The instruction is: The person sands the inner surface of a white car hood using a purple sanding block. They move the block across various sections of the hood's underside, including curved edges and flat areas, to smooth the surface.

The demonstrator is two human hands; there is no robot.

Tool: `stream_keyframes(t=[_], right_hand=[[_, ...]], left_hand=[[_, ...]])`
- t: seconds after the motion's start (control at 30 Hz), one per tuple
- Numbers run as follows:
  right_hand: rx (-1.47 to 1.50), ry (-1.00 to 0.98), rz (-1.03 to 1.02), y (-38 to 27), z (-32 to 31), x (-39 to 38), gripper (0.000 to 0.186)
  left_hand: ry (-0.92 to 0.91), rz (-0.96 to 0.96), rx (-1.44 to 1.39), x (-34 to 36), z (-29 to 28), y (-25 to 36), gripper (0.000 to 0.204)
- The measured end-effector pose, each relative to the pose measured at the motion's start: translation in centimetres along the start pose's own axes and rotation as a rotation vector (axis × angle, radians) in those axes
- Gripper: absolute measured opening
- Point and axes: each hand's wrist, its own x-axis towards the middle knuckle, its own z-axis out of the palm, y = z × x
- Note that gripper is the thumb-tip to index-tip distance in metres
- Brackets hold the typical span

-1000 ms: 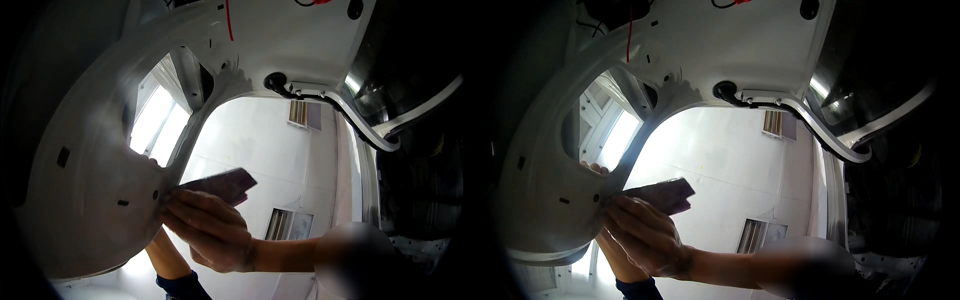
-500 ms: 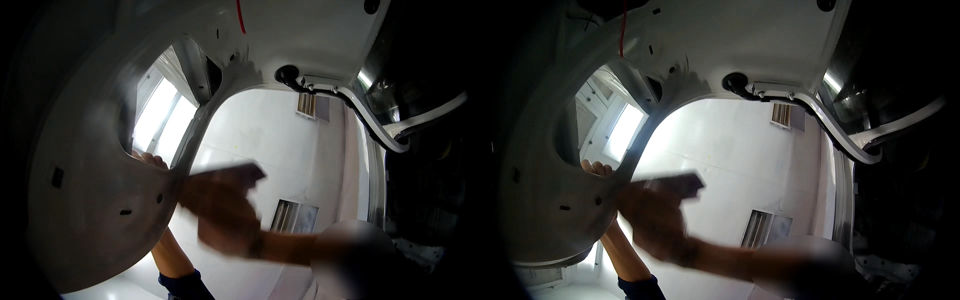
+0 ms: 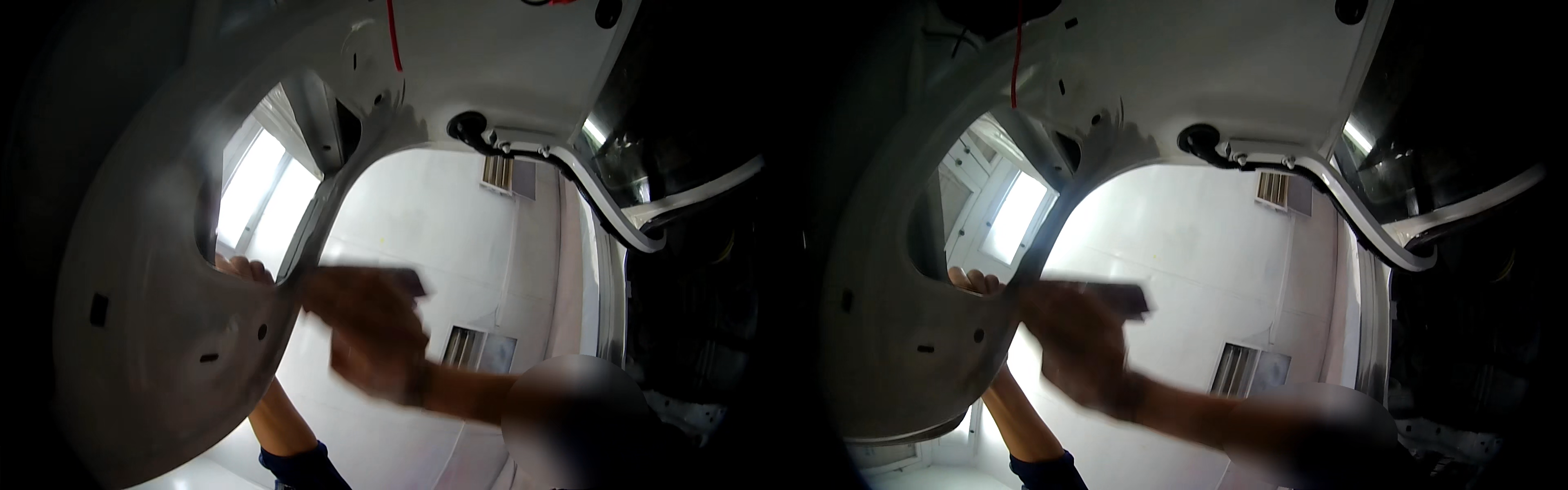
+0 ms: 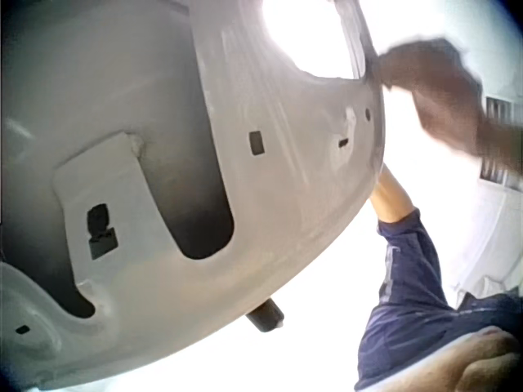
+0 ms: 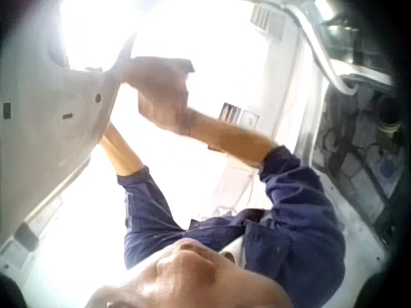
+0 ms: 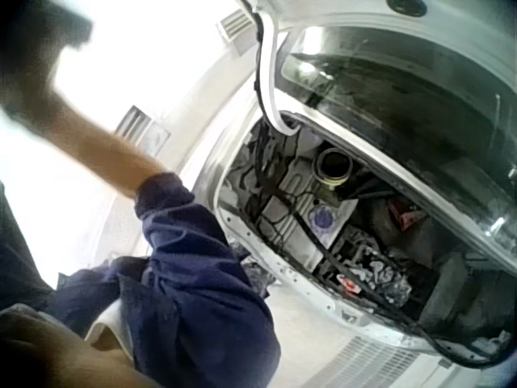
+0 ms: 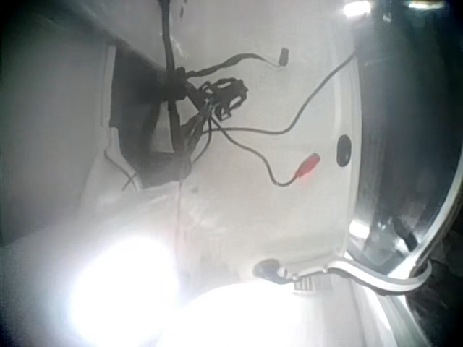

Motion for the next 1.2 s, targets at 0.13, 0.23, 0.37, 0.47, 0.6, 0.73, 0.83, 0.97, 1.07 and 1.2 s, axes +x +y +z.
stream_keyframes(t=[0.13,0.23,0.37,0.47,0.6,0.73,0.83,0.97,1.07,1.2], right_hand=[[0.018,0.049,-0.113,-0.4,-0.5,-1.3,0.045],[0.005,0.026,-0.025,4.4,0.1,-0.8,0.045],[0.054,-0.042,-0.097,-2.1,-0.8,-2.7,0.050],[0.091,0.037,-0.010,4.6,-0.2,-0.3,0.052],[0.032,0.032,-0.128,-0.3,-1.6,0.0,0.041],[0.057,0.053,-0.005,4.8,-0.3,0.1,0.051],[0.032,-0.029,-0.030,1.0,-2.0,0.3,0.048],[0.019,0.070,-0.160,3.6,-1.7,0.6,0.048],[0.089,0.130,0.000,6.9,-0.3,1.1,0.050],[0.038,0.163,-0.205,2.9,0.2,0.1,0.048]], left_hand=[[-0.022,-0.026,0.025,0.0,0.3,0.6,0.030],[0.063,0.009,0.054,-1.4,0.1,-0.4,0.029],[-0.039,0.035,-0.059,-0.7,-1.8,-0.2,0.030],[0.039,0.000,-0.081,-1.8,-0.7,-0.3,0.025],[-0.068,0.055,-0.087,-0.5,-0.5,0.4,0.021],[0.034,0.029,-0.059,-2.4,-1.2,-0.4,0.022],[-0.023,0.076,-0.056,-0.6,0.5,0.0,0.024],[-0.045,0.105,-0.055,0.1,1.3,0.7,0.026],[0.032,0.069,-0.037,-1.7,-0.7,-0.6,0.027],[0.061,0.069,0.013,-1.5,0.5,-0.1,0.029]])
